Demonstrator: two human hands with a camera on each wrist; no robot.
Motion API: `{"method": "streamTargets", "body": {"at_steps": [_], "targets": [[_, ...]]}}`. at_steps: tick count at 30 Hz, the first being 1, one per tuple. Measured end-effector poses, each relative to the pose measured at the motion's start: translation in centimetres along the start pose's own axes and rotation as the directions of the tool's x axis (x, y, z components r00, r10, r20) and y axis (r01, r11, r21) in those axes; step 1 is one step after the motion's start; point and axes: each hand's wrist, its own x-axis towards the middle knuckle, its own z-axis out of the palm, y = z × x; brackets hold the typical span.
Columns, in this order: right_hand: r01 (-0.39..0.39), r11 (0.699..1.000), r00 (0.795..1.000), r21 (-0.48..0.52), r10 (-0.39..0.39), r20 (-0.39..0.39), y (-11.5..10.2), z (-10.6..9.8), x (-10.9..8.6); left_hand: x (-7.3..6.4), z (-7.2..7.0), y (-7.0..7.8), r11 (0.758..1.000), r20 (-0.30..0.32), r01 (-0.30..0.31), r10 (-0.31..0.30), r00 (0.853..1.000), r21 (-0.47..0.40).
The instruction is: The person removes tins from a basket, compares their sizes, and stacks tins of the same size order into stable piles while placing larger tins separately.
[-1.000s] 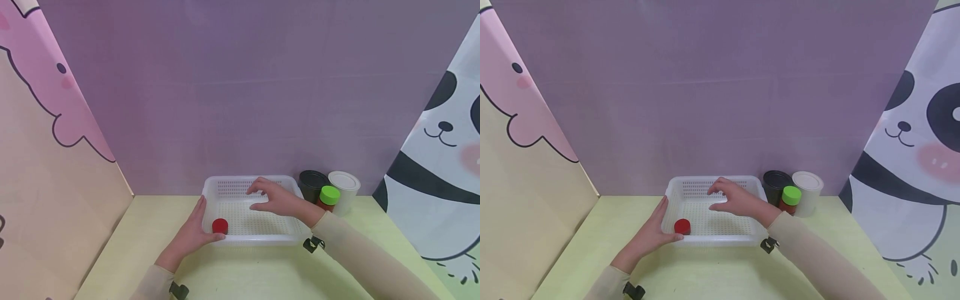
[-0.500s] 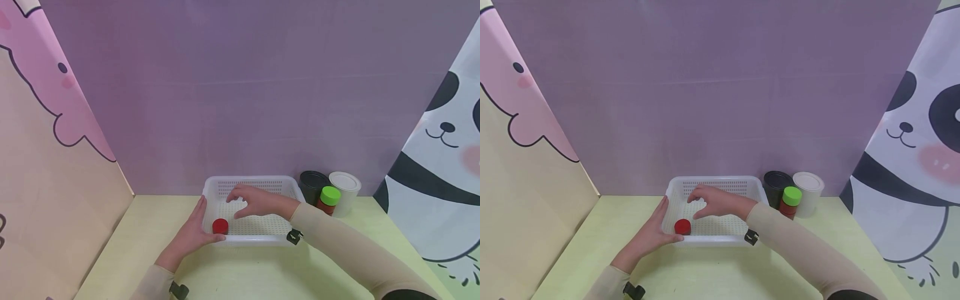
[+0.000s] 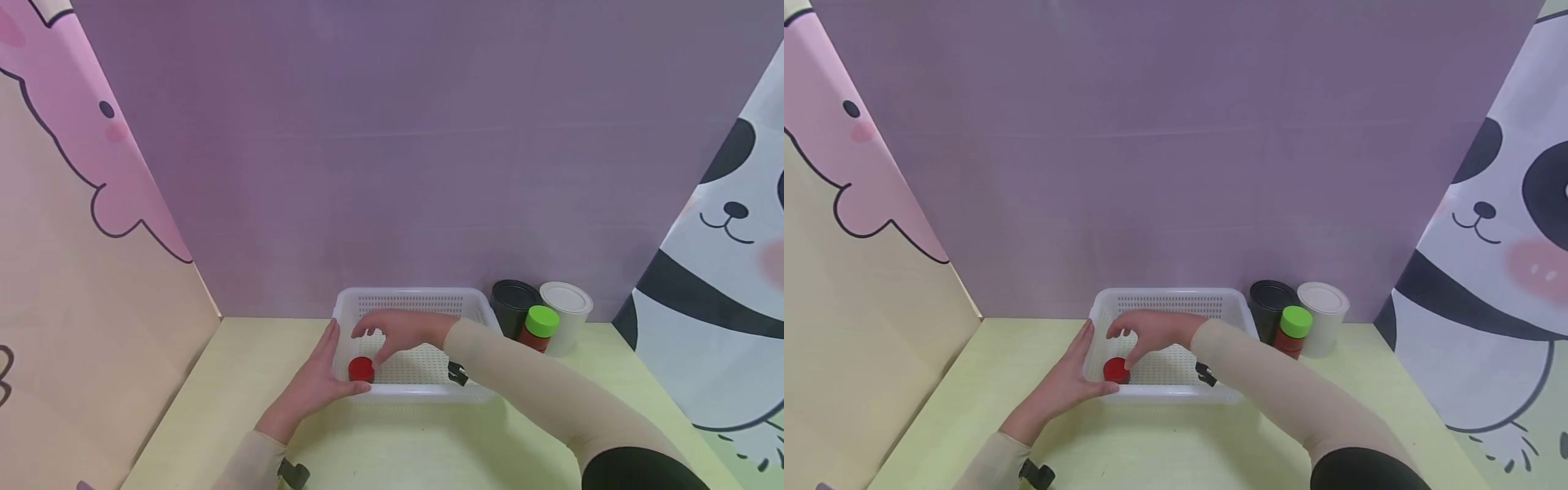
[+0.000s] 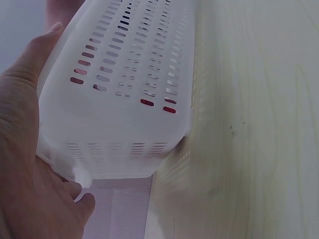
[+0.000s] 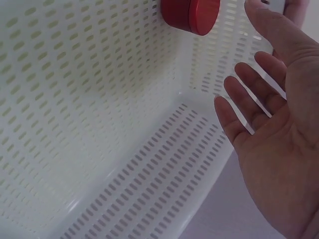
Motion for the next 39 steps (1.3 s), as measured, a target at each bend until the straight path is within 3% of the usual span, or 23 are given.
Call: {"method": "streamTargets", "body": {"at_steps": [6, 14, 29, 39], "targets": [[-0.016, 0.998, 0.999, 0.054, 0.013, 0.044, 0.2, 0.6, 1.3, -0.1, -0.1, 0.1, 1.0, 0.002, 0.006, -0.006, 1.0, 0.013], [-0.048, 0.997, 0.995, 0.054, 0.043, 0.092, 1.5, 1.9, 2.0, 0.0, 0.0, 0.1, 1.0, 0.008, -0.006, 0.005, 1.0, 0.031], [-0.077, 0.995, 0.992, 0.06, 0.071, 0.102, 1.5, 3.1, 2.5, 0.0, -0.2, 0.3, 1.0, 0.007, 0.001, -0.002, 1.0, 0.016], [-0.05, 0.997, 0.992, 0.065, 0.043, 0.115, 1.7, 3.3, 2.9, 0.0, -0.1, 0.3, 1.0, 0.001, 0.002, -0.002, 1.0, 0.006]]}}
